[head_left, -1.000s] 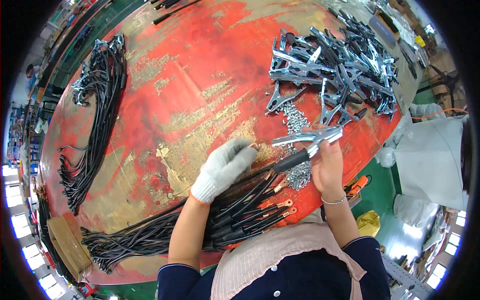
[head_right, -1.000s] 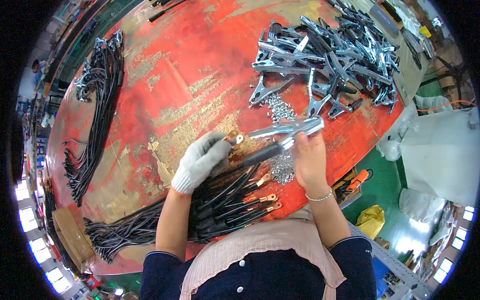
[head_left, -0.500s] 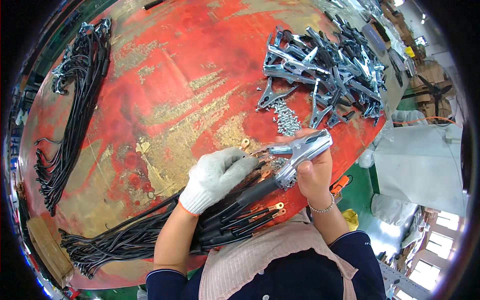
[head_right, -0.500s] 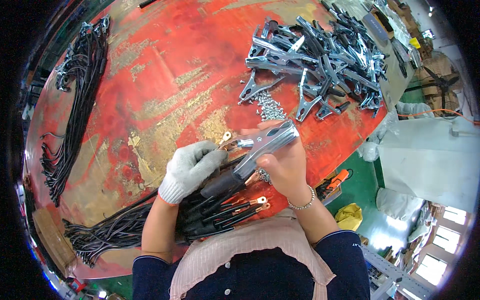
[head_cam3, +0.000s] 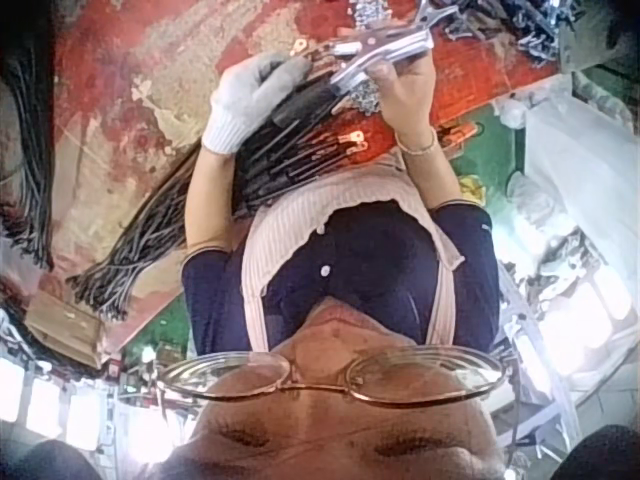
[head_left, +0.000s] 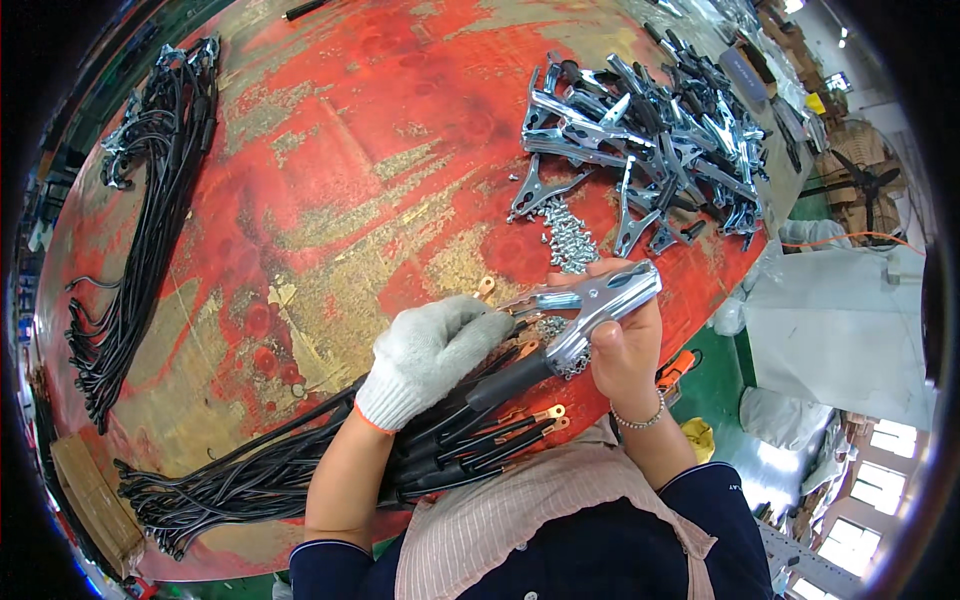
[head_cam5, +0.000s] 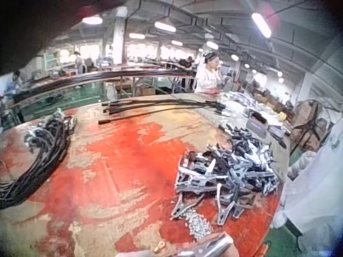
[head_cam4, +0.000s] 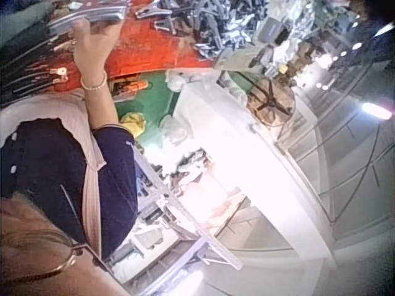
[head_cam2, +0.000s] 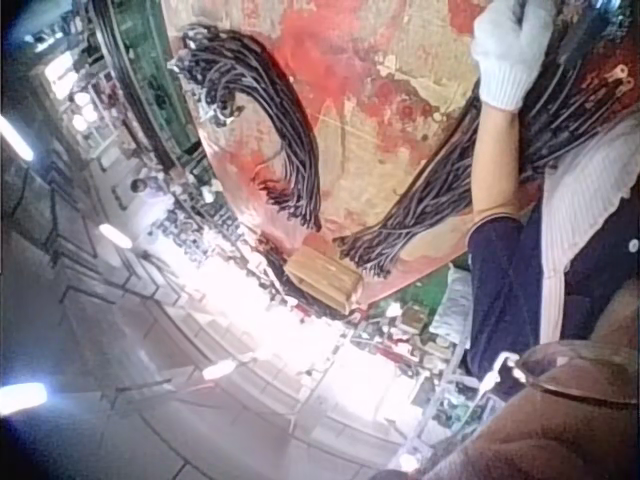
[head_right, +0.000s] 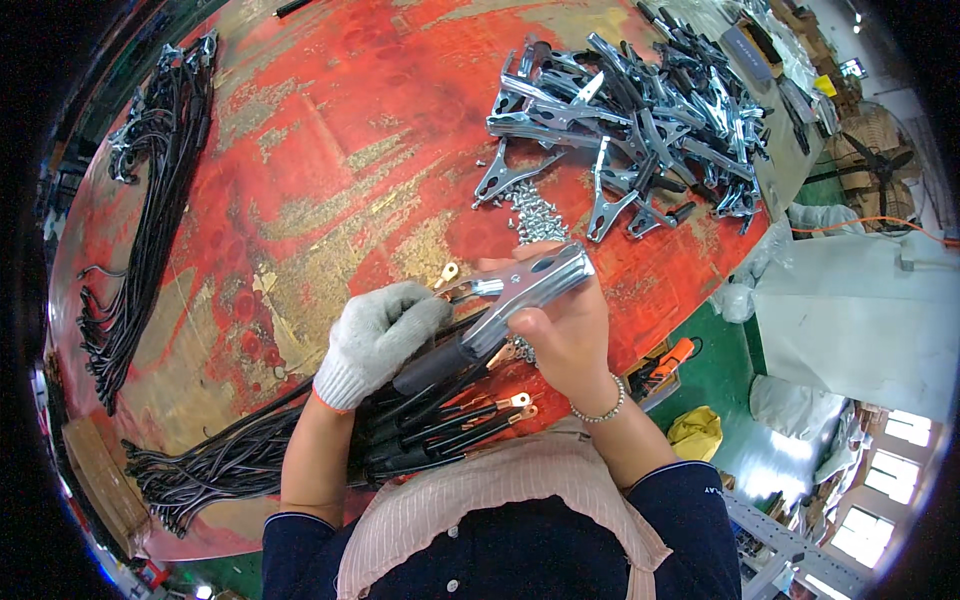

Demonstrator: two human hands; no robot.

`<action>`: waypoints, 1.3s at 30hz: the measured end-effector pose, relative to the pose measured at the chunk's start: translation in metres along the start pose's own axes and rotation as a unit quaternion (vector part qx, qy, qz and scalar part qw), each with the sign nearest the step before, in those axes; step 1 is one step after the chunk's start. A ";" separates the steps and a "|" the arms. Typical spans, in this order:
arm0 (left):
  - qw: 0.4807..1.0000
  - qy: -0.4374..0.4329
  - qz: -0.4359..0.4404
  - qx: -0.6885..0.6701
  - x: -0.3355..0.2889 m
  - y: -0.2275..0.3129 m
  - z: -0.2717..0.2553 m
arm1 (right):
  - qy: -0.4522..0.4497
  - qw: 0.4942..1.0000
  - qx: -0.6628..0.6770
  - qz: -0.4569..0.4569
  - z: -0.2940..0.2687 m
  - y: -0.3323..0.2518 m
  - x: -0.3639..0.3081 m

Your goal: Assembling metal alligator clamps by attaching wires with lugs and small screws.

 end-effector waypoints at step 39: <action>0.892 0.147 -0.052 -0.424 0.034 -0.036 -0.021 | -0.149 0.652 -0.675 -0.311 -0.003 0.022 0.123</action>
Point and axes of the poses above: each hand's wrist, its own x-axis towards the middle knuckle, its own z-axis out of the palm, y = z × x, the point moved 6 cm from there along x, towards the middle knuckle, and after that the axes turned 5 degrees about z, right-handed, at the moved point
